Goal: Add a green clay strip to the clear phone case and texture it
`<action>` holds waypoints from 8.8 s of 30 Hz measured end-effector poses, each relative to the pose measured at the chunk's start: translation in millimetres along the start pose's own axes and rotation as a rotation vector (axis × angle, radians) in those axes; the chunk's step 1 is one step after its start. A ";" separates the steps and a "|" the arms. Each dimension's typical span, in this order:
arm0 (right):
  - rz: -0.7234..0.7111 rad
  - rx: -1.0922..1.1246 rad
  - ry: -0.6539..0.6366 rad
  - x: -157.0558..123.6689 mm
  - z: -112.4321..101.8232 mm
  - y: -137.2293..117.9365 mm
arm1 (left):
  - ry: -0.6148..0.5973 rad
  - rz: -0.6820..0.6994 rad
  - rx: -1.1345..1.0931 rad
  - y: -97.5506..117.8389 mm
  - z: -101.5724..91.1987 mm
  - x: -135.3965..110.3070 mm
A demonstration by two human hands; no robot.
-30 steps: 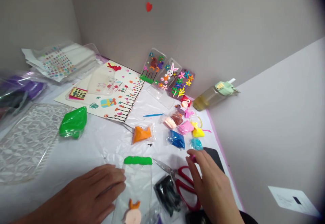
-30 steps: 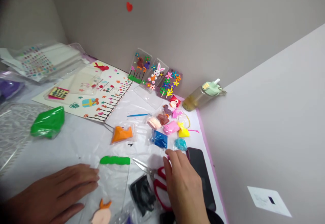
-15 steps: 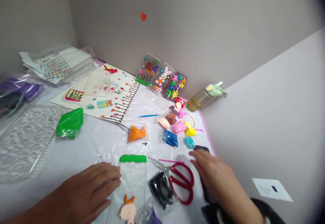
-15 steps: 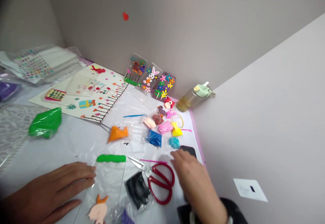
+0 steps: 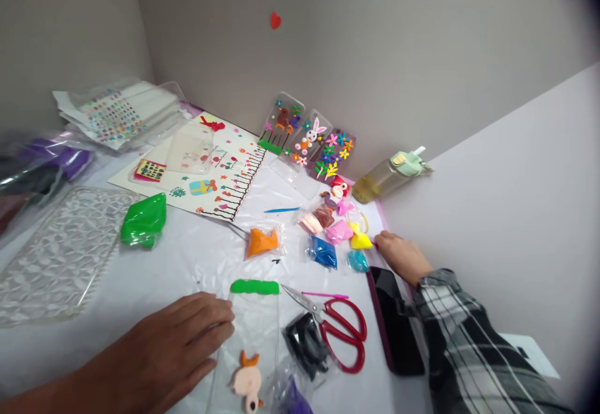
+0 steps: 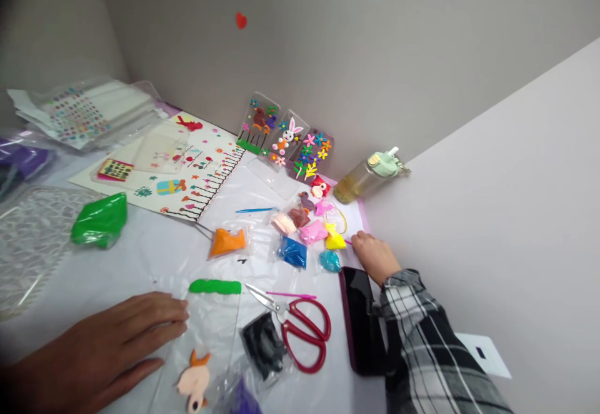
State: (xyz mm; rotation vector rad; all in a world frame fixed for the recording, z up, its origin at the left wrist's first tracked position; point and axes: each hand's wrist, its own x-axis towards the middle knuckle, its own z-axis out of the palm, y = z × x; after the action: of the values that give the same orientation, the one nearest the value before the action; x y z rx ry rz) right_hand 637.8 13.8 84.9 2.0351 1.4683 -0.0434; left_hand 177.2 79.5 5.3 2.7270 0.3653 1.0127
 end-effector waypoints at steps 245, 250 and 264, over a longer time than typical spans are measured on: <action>-0.616 0.853 0.571 -107.2 -32.6 -240.7 | -0.296 -0.031 -0.173 5.6 13.1 -33.8; -0.632 0.850 0.572 -106.4 -33.4 -239.4 | -0.288 -0.029 -0.171 4.6 15.6 -34.2; -0.637 0.876 0.565 -105.2 -33.1 -237.2 | -0.267 -0.047 -0.175 5.6 15.6 -34.1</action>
State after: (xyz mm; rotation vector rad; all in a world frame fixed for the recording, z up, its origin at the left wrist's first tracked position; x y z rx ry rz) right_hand 381.4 -14.0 41.4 2.1863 2.7882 -0.4780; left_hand 163.3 62.2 -25.4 2.6346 0.2793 0.6240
